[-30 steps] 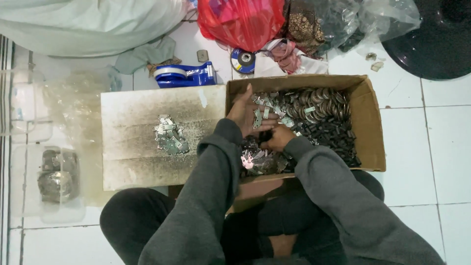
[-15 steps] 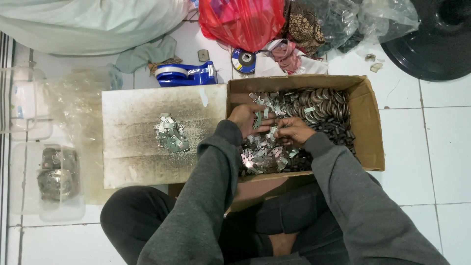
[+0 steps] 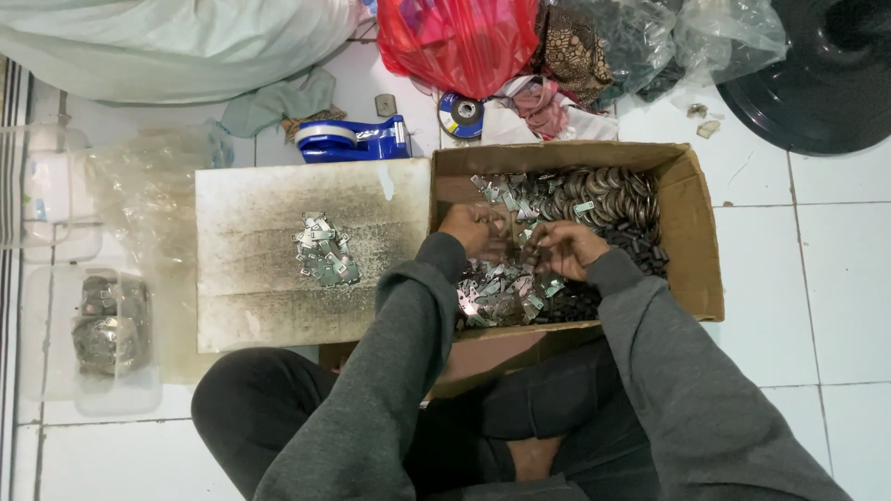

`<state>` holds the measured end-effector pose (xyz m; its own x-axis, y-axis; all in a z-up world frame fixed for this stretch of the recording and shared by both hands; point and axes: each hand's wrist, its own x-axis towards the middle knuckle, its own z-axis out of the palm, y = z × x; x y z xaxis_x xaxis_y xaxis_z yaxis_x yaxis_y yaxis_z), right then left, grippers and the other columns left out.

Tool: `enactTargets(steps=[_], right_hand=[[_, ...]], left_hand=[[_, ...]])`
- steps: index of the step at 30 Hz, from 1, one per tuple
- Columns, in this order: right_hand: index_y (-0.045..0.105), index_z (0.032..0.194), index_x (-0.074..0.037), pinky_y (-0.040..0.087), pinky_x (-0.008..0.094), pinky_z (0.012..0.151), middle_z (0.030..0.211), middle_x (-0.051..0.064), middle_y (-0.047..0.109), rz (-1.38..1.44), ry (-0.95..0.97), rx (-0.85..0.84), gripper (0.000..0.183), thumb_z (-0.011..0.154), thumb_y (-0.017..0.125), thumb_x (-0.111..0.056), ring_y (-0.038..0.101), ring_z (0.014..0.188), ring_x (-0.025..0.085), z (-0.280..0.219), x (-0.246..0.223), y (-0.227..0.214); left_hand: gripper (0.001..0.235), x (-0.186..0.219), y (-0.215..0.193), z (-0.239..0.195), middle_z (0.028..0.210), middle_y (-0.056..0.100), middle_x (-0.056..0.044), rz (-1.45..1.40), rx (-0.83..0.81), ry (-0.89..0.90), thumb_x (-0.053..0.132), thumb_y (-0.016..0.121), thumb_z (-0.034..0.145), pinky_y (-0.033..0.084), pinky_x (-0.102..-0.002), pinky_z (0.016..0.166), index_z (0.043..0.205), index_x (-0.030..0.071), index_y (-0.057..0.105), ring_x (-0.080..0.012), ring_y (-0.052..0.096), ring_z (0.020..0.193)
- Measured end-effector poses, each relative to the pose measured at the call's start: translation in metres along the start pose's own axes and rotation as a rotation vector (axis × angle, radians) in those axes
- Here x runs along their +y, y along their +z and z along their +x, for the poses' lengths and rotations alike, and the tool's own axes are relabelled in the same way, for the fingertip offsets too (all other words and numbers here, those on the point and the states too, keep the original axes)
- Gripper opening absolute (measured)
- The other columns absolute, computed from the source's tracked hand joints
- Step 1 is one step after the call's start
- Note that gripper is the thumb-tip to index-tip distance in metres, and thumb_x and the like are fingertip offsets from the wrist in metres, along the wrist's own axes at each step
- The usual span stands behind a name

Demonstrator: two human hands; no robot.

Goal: The person sits on the floor and packs small metal hardware pieces into a clear plastic bag. They use a tape dispenser to seal the bag, then place it into a plastic container. The person then sorts through a cardboard box filled with similar hardware pieces, picking them out and placing them onto a white board.

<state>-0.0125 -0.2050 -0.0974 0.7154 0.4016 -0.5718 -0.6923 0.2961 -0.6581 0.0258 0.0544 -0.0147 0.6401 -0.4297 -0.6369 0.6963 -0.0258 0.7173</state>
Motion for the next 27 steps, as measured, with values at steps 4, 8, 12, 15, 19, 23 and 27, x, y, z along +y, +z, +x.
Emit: enactTargets(steps=[4, 8, 12, 15, 19, 23, 27], right_hand=[[0.067, 0.093, -0.003, 0.050, 0.041, 0.061, 0.080, 0.017, 0.060, 0.018, 0.009, 0.005, 0.020, 0.080, 0.058, -0.015, 0.061, 0.074, 0.028, -0.009, -0.001, -0.001], [0.070, 0.092, -0.003, 0.037, 0.031, 0.046, 0.069, 0.007, 0.049, -0.165, -0.046, 0.114, 0.010, 0.092, 0.067, -0.013, 0.052, 0.056, 0.017, -0.019, -0.008, 0.023], [0.076, 0.105, 0.002, 0.029, 0.024, 0.036, 0.061, 0.010, 0.058, -0.400, -0.205, 0.168, 0.024, 0.084, 0.085, -0.006, 0.043, 0.043, 0.008, -0.040, -0.024, 0.079], [0.078, 0.106, 0.001, 0.029, 0.023, 0.036, 0.056, 0.013, 0.060, -0.410, -0.254, 0.143, 0.025, 0.083, 0.086, -0.005, 0.045, 0.039, 0.011, -0.034, -0.025, 0.090], [0.078, 0.103, 0.001, 0.027, 0.023, 0.036, 0.056, 0.018, 0.062, -0.377, -0.229, 0.159, 0.022, 0.083, 0.087, -0.004, 0.043, 0.040, 0.010, -0.033, -0.019, 0.090], [0.077, 0.098, 0.003, 0.030, 0.024, 0.036, 0.057, 0.015, 0.059, -0.348, -0.225, 0.197, 0.021, 0.081, 0.088, -0.002, 0.048, 0.040, 0.011, -0.037, -0.014, 0.086], [0.078, 0.100, 0.002, 0.034, 0.022, 0.035, 0.055, 0.010, 0.060, -0.469, -0.194, 0.137, 0.031, 0.072, 0.092, 0.000, 0.051, 0.040, 0.009, -0.044, -0.017, 0.101]], left_hand=[[0.045, -0.049, -0.007, 0.042, 0.121, 0.068, -0.032, 0.237, -0.043, -0.051, 0.016, 0.071, 0.097, 0.064, -0.060, 0.080, 0.136, -0.002, 0.060, -0.0445, 0.073, 0.102], [0.056, -0.055, -0.011, 0.038, 0.137, 0.059, -0.033, -0.032, -0.179, -0.245, 0.014, 0.059, 0.104, 0.060, -0.055, 0.089, 0.154, -0.001, 0.039, -0.0422, 0.066, 0.117], [0.063, 0.016, 0.015, -0.053, 0.134, 0.056, -0.042, 0.267, -0.174, -0.074, 0.022, 0.057, 0.105, 0.066, -0.056, 0.080, 0.152, -0.013, 0.036, -0.0483, 0.065, 0.119], [0.073, -0.001, 0.009, -0.038, 0.140, 0.056, -0.035, 0.574, -0.102, 0.046, 0.040, 0.059, 0.104, 0.060, -0.060, 0.092, 0.154, -0.009, 0.038, -0.0444, 0.059, 0.130], [0.065, 0.016, 0.024, -0.066, 0.137, 0.061, -0.031, 0.560, -0.094, 0.080, 0.039, 0.054, 0.104, 0.055, -0.059, 0.101, 0.151, -0.005, 0.047, -0.0441, 0.060, 0.130], [0.052, 0.010, 0.025, -0.057, 0.104, 0.072, -0.025, 0.464, -0.152, 0.074, 0.039, 0.044, 0.109, 0.064, -0.042, 0.069, 0.124, -0.006, 0.064, -0.0327, 0.074, 0.089], [0.054, 0.004, 0.025, -0.044, 0.108, 0.069, -0.035, 0.372, -0.145, 0.046, 0.033, 0.049, 0.109, 0.068, -0.048, 0.062, 0.132, -0.016, 0.057, -0.0418, 0.076, 0.088]])
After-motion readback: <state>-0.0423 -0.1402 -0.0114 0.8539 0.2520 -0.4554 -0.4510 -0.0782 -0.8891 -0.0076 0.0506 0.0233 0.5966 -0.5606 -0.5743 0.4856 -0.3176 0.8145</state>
